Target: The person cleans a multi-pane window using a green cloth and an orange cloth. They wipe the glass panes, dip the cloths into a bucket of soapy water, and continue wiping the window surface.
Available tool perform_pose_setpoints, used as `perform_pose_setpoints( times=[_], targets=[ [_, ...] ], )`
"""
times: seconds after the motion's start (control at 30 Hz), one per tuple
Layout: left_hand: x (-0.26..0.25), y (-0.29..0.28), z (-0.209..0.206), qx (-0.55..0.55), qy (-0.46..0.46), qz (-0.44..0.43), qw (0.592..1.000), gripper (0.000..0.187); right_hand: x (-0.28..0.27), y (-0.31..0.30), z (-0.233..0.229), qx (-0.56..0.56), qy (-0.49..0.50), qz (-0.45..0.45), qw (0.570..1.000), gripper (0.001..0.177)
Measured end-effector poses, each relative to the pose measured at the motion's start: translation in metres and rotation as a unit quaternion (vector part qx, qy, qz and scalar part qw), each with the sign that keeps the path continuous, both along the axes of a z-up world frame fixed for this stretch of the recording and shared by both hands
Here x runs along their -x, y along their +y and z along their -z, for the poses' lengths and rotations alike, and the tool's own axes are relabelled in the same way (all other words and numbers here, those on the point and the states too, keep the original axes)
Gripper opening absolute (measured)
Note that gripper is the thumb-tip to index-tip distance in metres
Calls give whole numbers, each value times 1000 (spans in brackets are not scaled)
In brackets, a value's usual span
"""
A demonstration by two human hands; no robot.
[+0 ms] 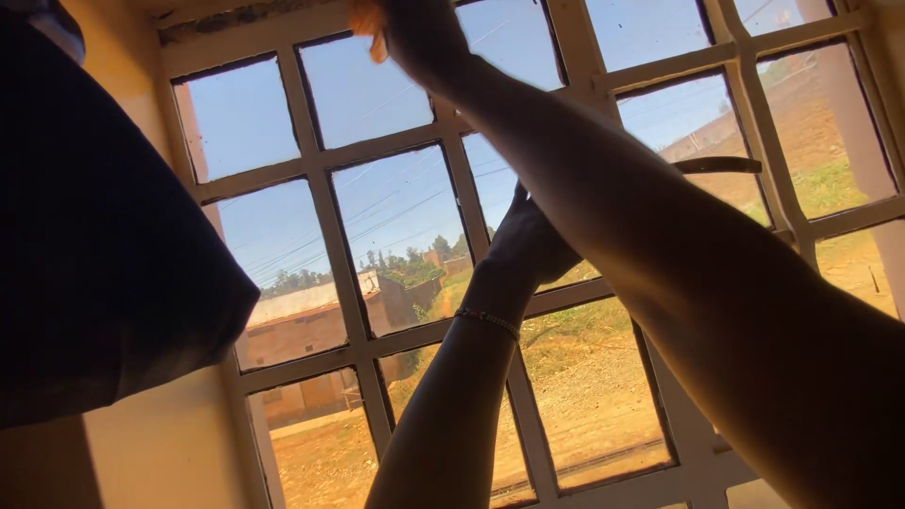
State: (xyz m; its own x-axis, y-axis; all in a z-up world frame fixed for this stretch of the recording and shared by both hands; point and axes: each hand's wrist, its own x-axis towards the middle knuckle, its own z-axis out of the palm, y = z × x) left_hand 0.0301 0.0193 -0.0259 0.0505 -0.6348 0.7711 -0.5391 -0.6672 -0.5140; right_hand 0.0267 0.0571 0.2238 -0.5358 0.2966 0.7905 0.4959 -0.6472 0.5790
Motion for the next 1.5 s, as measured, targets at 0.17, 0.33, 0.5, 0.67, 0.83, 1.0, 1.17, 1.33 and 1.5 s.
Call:
perform_pose_setpoints(
  times=[0.17,0.33,0.5,0.67,0.83,1.0,1.17,1.33,1.5],
  targets=[
    [25,27,25,-1,62,25,998,71,3,48,52,61,-129,174,974,59],
    [72,96,30,13,-77,-77,994,81,11,-15,27,33,21,120,992,34],
    [84,192,16,100,-126,-122,979,84,26,-25,29,-5,49,70,996,36],
    [73,236,-6,153,-110,-151,970,90,12,44,21,-42,9,100,994,54],
    [56,252,3,134,-120,-148,972,89,-14,150,-2,24,-77,107,991,62],
    [53,256,-1,116,-143,-160,970,91,-13,199,7,132,-15,116,984,43],
    [59,255,5,120,-98,-166,974,91,-13,162,-12,21,-62,39,997,28],
    [47,255,6,114,-96,-157,976,98,4,197,32,78,205,12,976,37],
    [58,259,29,97,-70,-72,990,94,-25,234,99,280,26,-196,939,43]
  ],
)
